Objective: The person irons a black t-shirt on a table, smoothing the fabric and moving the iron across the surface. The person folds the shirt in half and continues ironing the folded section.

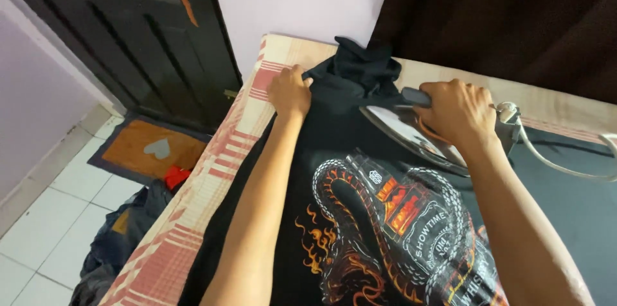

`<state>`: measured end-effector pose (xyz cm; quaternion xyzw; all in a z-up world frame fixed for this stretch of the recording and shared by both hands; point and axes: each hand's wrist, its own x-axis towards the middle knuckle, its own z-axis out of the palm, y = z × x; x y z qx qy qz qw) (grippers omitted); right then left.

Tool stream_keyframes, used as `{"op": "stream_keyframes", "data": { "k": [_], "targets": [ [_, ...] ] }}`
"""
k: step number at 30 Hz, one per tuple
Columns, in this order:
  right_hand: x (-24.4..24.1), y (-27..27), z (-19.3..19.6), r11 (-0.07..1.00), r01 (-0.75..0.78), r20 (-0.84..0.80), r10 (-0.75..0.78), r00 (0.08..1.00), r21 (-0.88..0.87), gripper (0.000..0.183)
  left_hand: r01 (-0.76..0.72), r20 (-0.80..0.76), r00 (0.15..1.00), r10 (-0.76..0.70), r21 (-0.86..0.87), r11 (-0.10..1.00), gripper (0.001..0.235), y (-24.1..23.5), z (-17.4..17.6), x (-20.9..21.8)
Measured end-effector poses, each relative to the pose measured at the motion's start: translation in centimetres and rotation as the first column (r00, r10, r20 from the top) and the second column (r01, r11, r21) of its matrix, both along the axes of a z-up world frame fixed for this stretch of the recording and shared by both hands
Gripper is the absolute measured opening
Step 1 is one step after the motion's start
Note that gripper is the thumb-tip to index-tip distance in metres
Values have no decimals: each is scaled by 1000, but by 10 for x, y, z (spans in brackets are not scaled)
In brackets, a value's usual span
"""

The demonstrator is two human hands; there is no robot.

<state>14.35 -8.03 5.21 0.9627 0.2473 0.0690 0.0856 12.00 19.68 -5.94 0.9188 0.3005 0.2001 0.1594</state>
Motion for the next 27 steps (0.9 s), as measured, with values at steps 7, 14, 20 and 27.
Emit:
{"op": "stream_keyframes", "data": {
  "k": [7,14,20,27],
  "targets": [
    [-10,12,9,995,-77,-35,79,996,59,31,13,30,999,-11,-45,999,29,8,10,-22],
    [-33,33,15,978,-206,-88,209,974,35,32,47,-222,968,-119,-306,951,49,21,46,-111],
    [-42,66,13,975,-218,-33,220,975,53,32,45,-177,979,-103,-304,952,32,9,52,-150],
    [-16,112,-18,976,-178,68,170,983,125,36,96,-34,993,-109,-275,957,25,8,45,-154]
  ]
}}
